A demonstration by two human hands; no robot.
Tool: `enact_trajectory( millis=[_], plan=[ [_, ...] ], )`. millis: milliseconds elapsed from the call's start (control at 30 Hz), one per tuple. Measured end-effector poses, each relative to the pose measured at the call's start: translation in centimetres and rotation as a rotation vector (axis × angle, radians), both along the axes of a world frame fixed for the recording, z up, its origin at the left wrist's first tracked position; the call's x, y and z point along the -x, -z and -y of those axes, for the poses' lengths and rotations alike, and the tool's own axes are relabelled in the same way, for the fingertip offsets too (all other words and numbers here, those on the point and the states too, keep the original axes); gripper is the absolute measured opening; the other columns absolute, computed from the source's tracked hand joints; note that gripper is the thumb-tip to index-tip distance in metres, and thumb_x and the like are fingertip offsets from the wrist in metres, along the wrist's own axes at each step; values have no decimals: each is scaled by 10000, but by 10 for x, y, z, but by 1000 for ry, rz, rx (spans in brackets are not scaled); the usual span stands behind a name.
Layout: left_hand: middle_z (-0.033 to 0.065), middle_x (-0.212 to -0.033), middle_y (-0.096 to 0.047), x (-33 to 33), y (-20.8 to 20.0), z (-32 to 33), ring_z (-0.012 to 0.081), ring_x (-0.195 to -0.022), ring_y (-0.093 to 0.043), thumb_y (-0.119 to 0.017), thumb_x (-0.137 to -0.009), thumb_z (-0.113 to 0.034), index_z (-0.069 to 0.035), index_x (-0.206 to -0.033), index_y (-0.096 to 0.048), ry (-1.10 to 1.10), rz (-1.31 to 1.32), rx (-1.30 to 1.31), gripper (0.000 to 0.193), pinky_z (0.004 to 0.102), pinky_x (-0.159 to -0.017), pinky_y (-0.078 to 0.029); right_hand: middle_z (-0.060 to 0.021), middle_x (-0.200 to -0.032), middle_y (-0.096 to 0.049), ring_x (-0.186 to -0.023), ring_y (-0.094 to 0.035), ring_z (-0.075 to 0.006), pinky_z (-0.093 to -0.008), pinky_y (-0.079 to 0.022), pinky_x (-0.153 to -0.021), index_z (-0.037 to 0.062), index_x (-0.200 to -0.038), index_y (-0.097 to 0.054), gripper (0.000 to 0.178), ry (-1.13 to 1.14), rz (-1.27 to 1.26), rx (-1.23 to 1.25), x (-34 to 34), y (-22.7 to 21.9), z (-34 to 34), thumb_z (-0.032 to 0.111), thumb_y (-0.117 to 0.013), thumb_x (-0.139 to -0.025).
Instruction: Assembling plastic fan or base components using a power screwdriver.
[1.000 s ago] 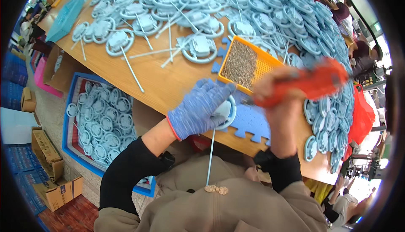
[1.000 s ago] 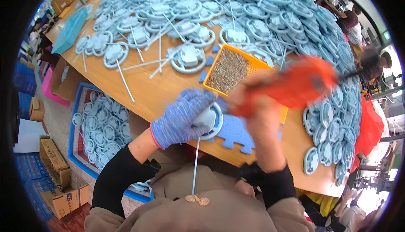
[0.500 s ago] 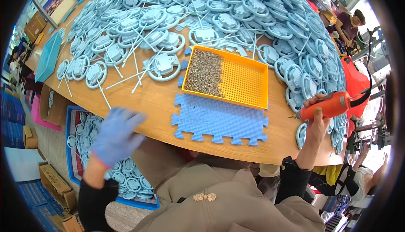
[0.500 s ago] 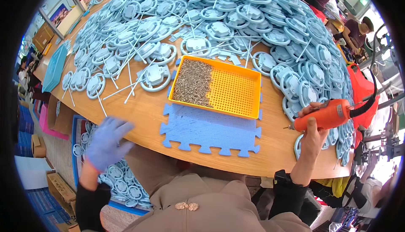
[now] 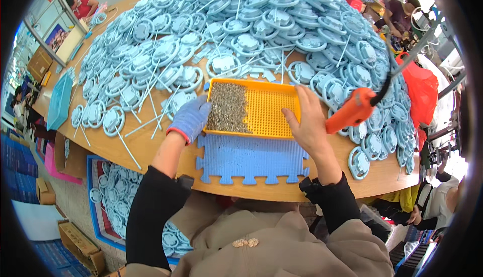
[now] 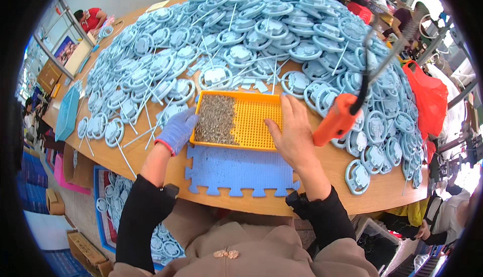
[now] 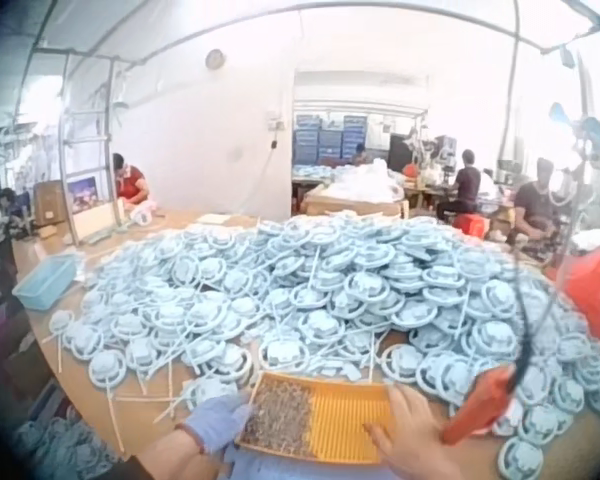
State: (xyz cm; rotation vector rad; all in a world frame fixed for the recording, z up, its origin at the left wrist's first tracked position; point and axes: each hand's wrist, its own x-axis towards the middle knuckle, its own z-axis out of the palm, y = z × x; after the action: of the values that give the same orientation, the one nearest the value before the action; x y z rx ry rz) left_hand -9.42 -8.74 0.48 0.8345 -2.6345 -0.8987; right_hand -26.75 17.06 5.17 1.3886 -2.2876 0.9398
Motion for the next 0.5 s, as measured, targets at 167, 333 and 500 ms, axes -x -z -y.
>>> enact_trajectory(
  millis=[167, 333, 500],
  plan=[
    [243, -1002, -649, 1, -5, 2, 396, -955, -610, -479, -878, -257, -69, -1248, -552, 54, 106, -46, 422, 428, -859, -472, -231, -1280, -472, -1082, -545, -415, -451, -447, -936, -54, -1294, -429, 557, 176, 230, -282, 17, 16, 8, 226, -642, -861],
    [222, -980, -665, 8, -10, -3, 367, -911, -634, -516, -848, -225, -61, -1220, -579, 22, 118, -75, 411, 418, -844, -485, -224, -1088, -622, -985, -612, -377, -413, -493, -820, -9, -1287, -469, 461, 221, 465, -119, 34, 28, 4, 146, -592, -870],
    [125, -964, -678, 4, 2, 5, 154, -839, -631, -550, -820, -32, -22, -1247, -569, -76, 31, -203, 427, 264, -781, -490, -167, -1070, -652, -912, -647, -219, -304, -495, -777, -27, -1248, -540, 377, 91, 822, 202, 43, 47, 18, 55, -502, -882]
  ],
)
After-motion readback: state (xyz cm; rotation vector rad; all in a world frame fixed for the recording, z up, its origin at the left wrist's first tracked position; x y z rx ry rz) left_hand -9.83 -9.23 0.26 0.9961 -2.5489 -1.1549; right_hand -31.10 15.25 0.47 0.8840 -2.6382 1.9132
